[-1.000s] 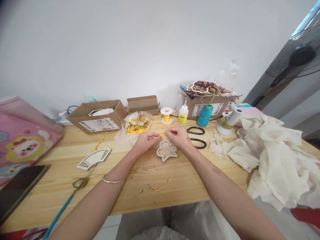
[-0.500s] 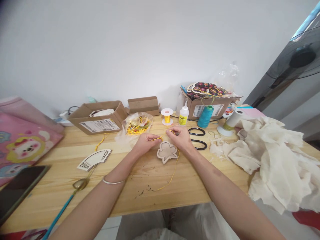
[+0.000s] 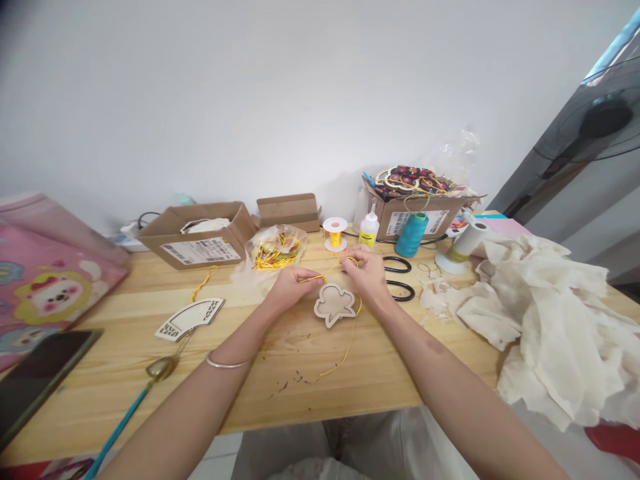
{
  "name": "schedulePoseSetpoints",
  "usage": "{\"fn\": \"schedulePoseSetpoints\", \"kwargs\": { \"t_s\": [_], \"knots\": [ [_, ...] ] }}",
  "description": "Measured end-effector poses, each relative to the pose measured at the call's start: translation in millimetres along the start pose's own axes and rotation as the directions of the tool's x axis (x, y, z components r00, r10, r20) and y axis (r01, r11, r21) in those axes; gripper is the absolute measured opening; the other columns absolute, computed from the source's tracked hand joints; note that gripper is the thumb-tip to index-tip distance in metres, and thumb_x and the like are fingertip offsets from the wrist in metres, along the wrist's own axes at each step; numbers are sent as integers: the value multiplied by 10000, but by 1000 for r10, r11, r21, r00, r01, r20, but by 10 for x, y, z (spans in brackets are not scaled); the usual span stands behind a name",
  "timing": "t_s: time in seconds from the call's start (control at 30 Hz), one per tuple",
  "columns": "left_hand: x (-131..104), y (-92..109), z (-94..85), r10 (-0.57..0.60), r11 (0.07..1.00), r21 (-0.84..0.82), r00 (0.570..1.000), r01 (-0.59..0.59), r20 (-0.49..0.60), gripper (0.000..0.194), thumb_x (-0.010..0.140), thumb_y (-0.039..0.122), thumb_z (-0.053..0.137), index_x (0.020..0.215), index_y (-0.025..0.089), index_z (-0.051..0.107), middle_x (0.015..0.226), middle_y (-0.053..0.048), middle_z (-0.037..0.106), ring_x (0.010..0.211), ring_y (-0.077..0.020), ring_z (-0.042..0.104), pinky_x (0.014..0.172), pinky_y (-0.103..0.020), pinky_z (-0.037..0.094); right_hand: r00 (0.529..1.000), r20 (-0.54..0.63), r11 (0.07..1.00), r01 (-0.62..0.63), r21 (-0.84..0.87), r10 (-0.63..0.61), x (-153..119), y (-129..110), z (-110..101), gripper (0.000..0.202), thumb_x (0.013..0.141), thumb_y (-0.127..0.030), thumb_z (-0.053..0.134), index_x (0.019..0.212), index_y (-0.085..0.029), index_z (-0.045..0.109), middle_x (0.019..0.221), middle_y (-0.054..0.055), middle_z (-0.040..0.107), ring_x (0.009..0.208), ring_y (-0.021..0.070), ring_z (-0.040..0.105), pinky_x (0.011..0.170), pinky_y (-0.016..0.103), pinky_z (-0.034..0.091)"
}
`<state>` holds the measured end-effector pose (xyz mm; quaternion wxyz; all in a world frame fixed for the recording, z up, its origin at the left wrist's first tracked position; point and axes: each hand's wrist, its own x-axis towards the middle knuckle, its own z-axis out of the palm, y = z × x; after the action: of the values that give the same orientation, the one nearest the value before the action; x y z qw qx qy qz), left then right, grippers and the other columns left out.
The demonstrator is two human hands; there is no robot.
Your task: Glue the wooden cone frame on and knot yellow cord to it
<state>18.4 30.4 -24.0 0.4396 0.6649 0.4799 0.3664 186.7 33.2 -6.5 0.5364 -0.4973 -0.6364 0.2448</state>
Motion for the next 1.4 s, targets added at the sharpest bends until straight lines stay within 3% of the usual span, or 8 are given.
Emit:
{"fn": "schedulePoseSetpoints", "kwargs": {
  "t_s": [0.13,0.43,0.57,0.7,0.83,0.93,1.0,1.4],
  "knots": [
    [4,-5,1,-10,1000,15,1000,10,1,222,618,298,577,755,153,676,784,-29,680,744,-173,601,687,-268,452,998,56,1000,-7,-22,8,9,36,12,132,628,-212,504,515,-166,556,627,17,566,709,161,528,726,297,394],
    [-3,0,-9,2,1000,25,1000,-2,13,220,624,299,569,752,158,677,783,-26,680,749,-179,601,683,-267,452,999,16,998,-33,-61,35,8,62,16,127,650,-207,495,559,-161,571,663,25,577,711,161,532,695,292,400],
    [0,-18,-2,2,1000,29,1000,-2,9,219,624,299,566,754,161,677,794,-22,679,760,-181,600,699,-275,449,999,51,992,15,-125,-9,7,82,16,116,659,-229,503,626,-159,590,686,32,583,687,159,516,666,293,397],
    [-1,-19,-1,16,999,48,1000,-16,-1,207,630,292,563,750,168,678,785,-18,680,737,-171,601,680,-259,449,988,83,982,142,-126,-132,-12,24,4,120,677,-222,513,733,-183,612,786,37,593,783,167,520,736,302,389],
    [-6,7,-10,39,996,82,999,-40,16,222,639,287,554,773,161,678,770,-19,681,709,-164,602,650,-244,447,932,264,941,296,-162,-248,-36,-15,13,151,681,-280,558,786,-198,628,837,45,601,862,186,514,787,316,371],
    [-8,15,-11,51,995,89,999,-53,19,243,637,292,558,797,151,675,783,-22,680,727,-170,602,638,-236,445,882,407,922,337,-192,-238,-41,27,35,178,678,-323,574,788,-199,637,786,43,621,793,180,532,751,313,380],
    [-8,4,-7,42,996,73,999,-44,24,265,635,315,562,806,146,673,791,-24,679,734,-174,602,624,-232,444,871,439,919,336,-204,-221,-36,72,45,171,690,-327,564,774,-200,642,739,36,628,733,169,538,718,305,385],
    [-18,47,-22,72,993,89,996,-77,57,271,686,308,504,804,125,665,781,-26,677,711,-151,589,623,-220,429,888,405,905,339,-255,-218,-18,160,49,163,720,-308,541,709,-195,658,646,25,617,647,146,531,646,282,382]
  ]
}}
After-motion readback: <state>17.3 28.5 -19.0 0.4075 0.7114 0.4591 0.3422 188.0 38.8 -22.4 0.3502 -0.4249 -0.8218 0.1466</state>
